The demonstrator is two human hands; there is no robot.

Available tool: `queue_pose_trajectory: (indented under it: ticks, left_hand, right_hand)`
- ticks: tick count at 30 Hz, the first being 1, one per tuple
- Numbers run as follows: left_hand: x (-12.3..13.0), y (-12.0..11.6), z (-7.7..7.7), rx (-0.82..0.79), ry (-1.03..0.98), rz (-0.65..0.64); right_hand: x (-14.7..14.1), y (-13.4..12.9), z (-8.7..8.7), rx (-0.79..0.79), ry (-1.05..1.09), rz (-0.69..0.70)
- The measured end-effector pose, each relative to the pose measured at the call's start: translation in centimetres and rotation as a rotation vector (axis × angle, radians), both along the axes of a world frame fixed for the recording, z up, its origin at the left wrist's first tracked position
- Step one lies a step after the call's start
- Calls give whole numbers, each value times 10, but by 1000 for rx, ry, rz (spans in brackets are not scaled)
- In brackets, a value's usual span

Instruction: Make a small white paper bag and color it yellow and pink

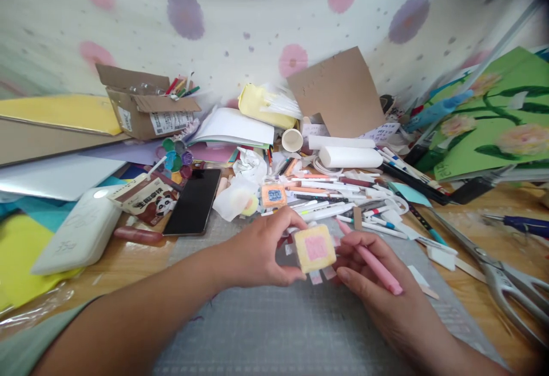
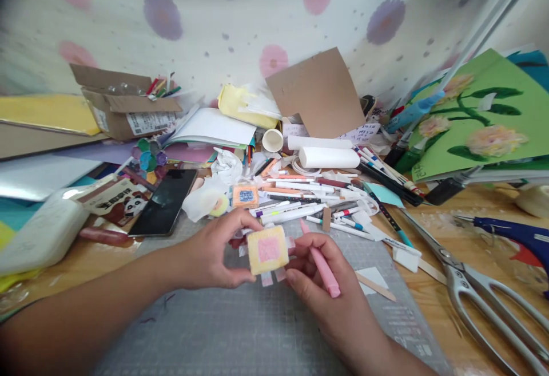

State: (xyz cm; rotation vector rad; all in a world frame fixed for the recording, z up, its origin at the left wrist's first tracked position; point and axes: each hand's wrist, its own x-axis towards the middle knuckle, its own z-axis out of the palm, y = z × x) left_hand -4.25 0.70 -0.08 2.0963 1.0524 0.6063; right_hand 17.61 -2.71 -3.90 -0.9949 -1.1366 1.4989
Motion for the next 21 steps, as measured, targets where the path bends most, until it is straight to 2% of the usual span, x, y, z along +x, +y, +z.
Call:
queue_pose_trajectory:
  ticks: [5,10,16,21]
  left_hand:
    - [3,2,-5,-66,19,23]
    - [4,2,-6,-23,56,4]
    - [-3,5,0,-43,0,-31]
    - [-13,16,6,-120,-90,48]
  right_hand:
    - [2,4,1,-14,-22,-20]
    - [2,4,2,10,-43,-29]
    - [4,4,7,18,-88,-41]
    - [2,3,8,20,-132,-14]
